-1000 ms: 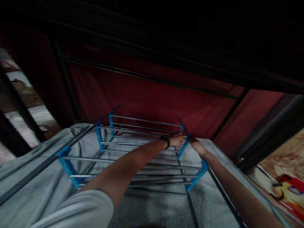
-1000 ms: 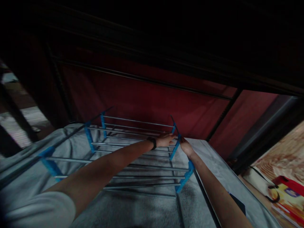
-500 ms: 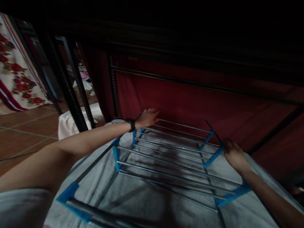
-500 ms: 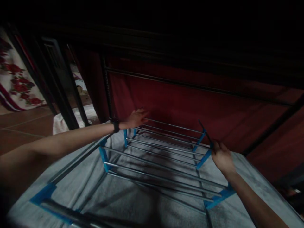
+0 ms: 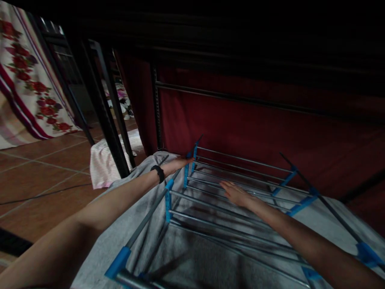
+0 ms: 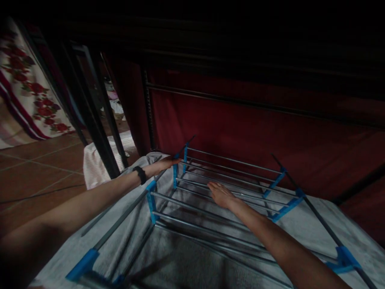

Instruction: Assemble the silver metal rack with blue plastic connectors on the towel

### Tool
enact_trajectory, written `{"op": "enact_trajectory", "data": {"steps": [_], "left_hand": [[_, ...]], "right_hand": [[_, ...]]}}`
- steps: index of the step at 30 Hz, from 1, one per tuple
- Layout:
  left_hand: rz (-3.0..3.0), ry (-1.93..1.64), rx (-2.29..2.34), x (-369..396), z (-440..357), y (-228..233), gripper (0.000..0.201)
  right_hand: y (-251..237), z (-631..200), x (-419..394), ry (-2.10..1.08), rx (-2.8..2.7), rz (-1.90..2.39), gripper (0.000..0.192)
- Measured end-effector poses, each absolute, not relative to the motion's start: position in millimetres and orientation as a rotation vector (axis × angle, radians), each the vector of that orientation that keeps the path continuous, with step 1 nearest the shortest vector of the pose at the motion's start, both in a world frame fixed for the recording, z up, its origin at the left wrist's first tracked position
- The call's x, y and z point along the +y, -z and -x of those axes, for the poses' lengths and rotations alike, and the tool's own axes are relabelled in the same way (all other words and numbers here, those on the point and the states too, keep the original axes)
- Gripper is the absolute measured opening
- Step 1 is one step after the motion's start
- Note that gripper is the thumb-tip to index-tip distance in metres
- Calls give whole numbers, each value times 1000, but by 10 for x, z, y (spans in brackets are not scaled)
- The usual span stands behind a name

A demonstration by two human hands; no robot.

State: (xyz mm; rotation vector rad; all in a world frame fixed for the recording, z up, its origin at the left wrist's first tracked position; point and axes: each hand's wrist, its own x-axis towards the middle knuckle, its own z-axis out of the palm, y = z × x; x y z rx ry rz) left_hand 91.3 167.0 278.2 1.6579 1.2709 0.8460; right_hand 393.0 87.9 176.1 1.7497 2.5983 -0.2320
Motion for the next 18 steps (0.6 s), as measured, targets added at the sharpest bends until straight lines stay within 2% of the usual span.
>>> {"op": "enact_trajectory", "data": {"steps": [7,15,18], "left_hand": [[-1650,-737,1245,1937,-903,-2612,47],[-1763,-710,1308,2011,-891,-2517,47],[-1763,-692,1315,2023,-890,-2527,50]], "right_hand": [[-1667,-3360,1344,314,2537,-1801,59],[-1592,-2921,1635,316,2550,-1735,53],[-1567,-2829,1710,302,2530,-1755,45]]}}
